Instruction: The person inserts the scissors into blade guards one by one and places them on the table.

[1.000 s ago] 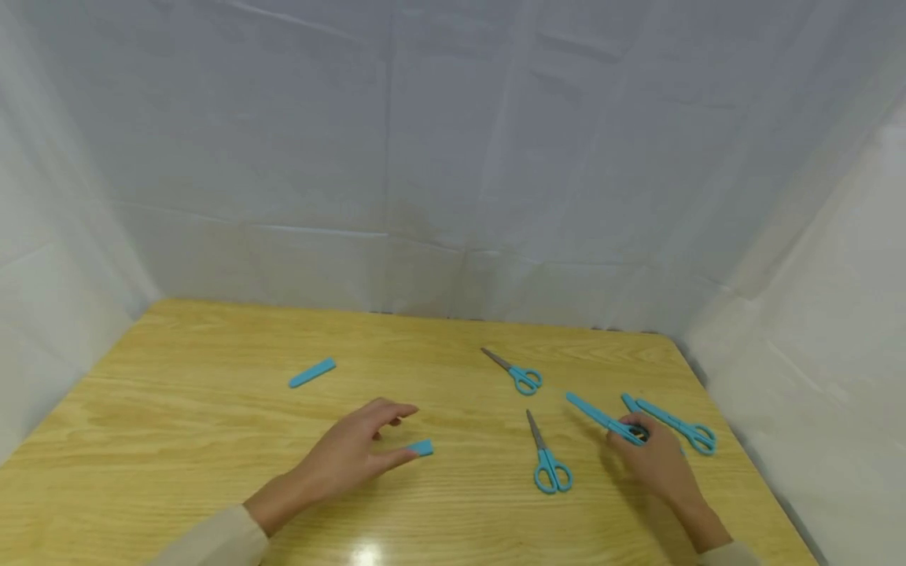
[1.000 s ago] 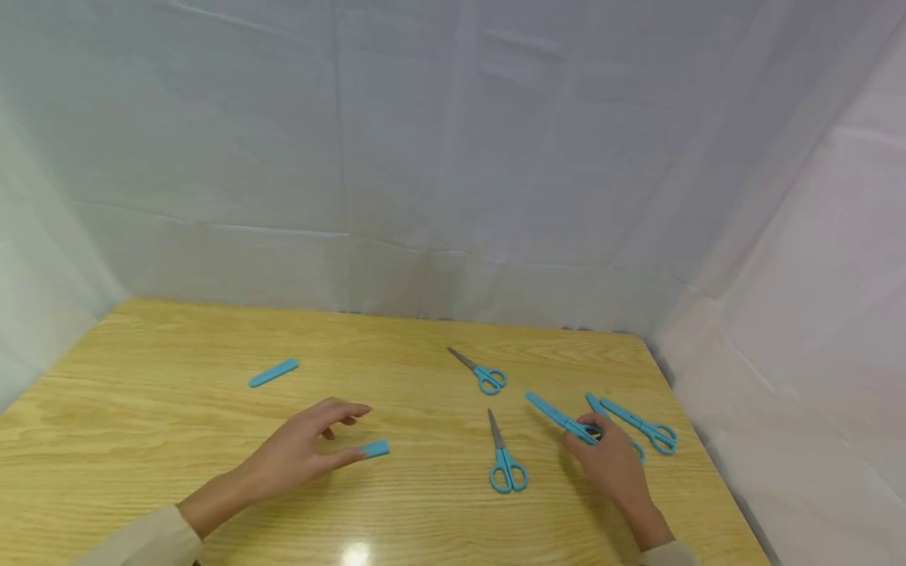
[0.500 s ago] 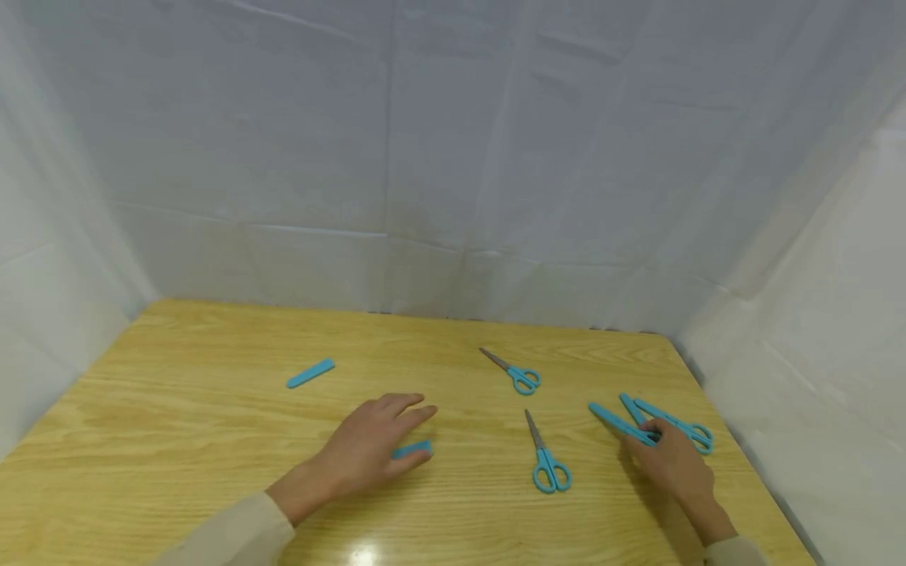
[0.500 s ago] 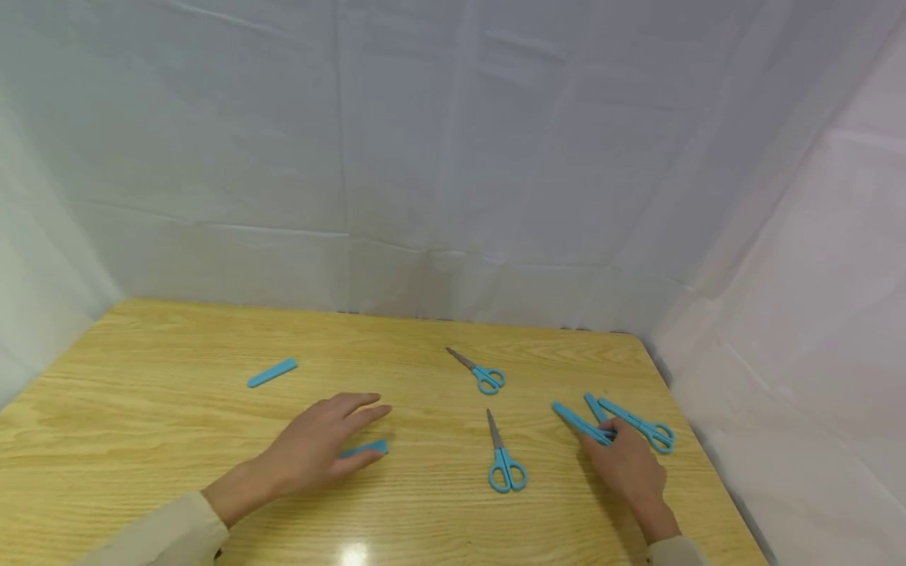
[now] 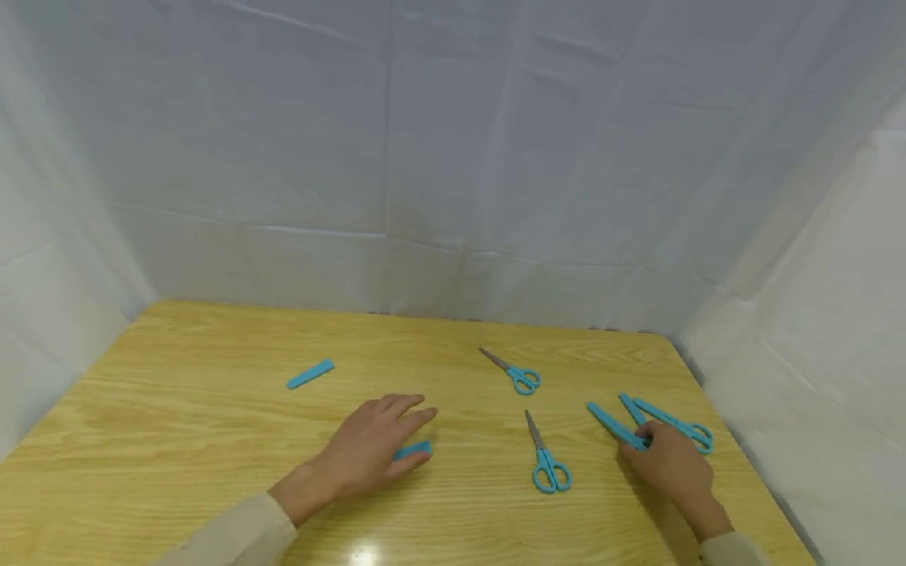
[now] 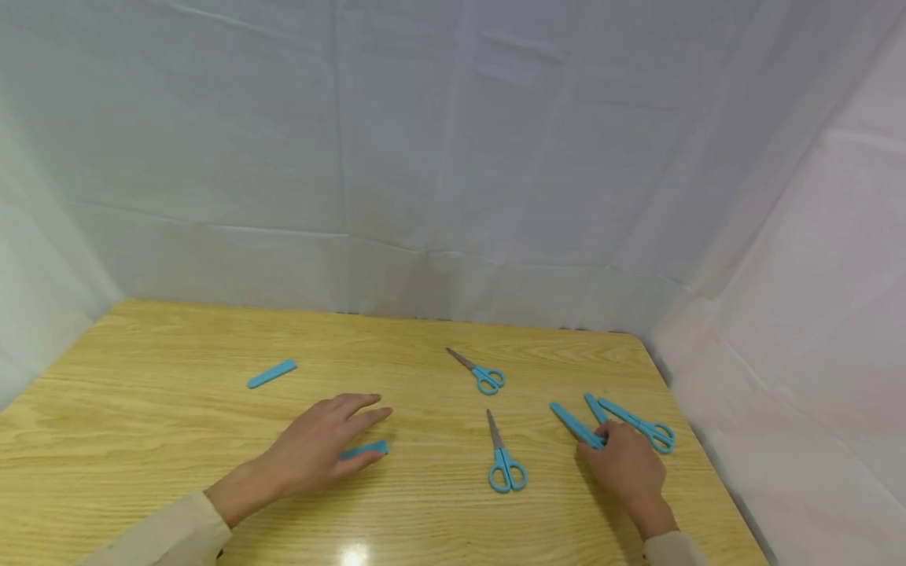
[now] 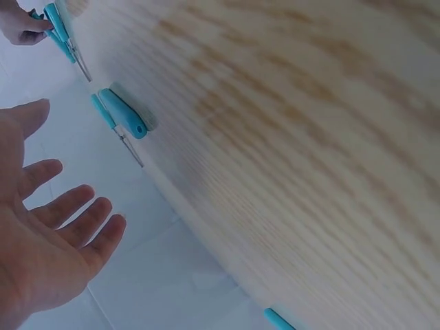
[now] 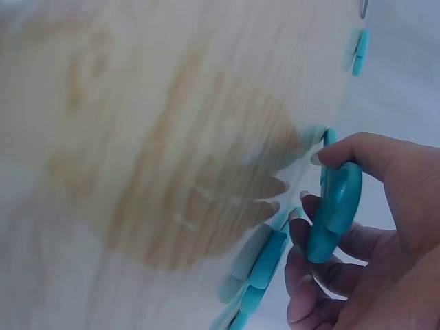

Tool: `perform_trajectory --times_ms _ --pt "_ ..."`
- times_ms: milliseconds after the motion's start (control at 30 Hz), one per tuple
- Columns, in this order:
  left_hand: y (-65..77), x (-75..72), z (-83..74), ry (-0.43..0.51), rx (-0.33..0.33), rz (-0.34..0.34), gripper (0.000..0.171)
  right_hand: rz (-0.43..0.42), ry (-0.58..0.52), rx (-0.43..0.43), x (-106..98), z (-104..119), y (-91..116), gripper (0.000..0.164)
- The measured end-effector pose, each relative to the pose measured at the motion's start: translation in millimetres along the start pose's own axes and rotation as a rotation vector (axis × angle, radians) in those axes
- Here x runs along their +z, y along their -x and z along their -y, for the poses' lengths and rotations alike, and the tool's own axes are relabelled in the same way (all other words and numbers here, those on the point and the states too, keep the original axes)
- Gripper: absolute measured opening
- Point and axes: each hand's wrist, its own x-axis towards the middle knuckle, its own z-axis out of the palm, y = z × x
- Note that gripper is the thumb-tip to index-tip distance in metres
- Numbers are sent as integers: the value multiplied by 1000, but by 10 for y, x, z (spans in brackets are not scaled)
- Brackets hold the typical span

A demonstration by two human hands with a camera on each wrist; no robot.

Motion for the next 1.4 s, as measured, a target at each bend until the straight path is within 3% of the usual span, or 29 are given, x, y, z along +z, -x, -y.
perform_trajectory --times_ms 400,600,733,833,1067,1400 --pt "77 -18 32 41 -59 11 52 -38 87 -146 33 33 84 43" --pt "140 -31 40 77 -137 34 56 34 -106 -177 43 251 242 46" --pt "175 -58 7 177 -220 63 56 105 -222 -154 103 405 354 51" --pt "194 -76 -25 267 -294 92 55 122 -244 -153 159 508 426 53" --pt "211 -66 -50 361 -379 107 53 138 -213 -178 270 681 491 59" --pt "206 -66 -63 357 -352 143 45 133 -20 -194 409 804 509 70"
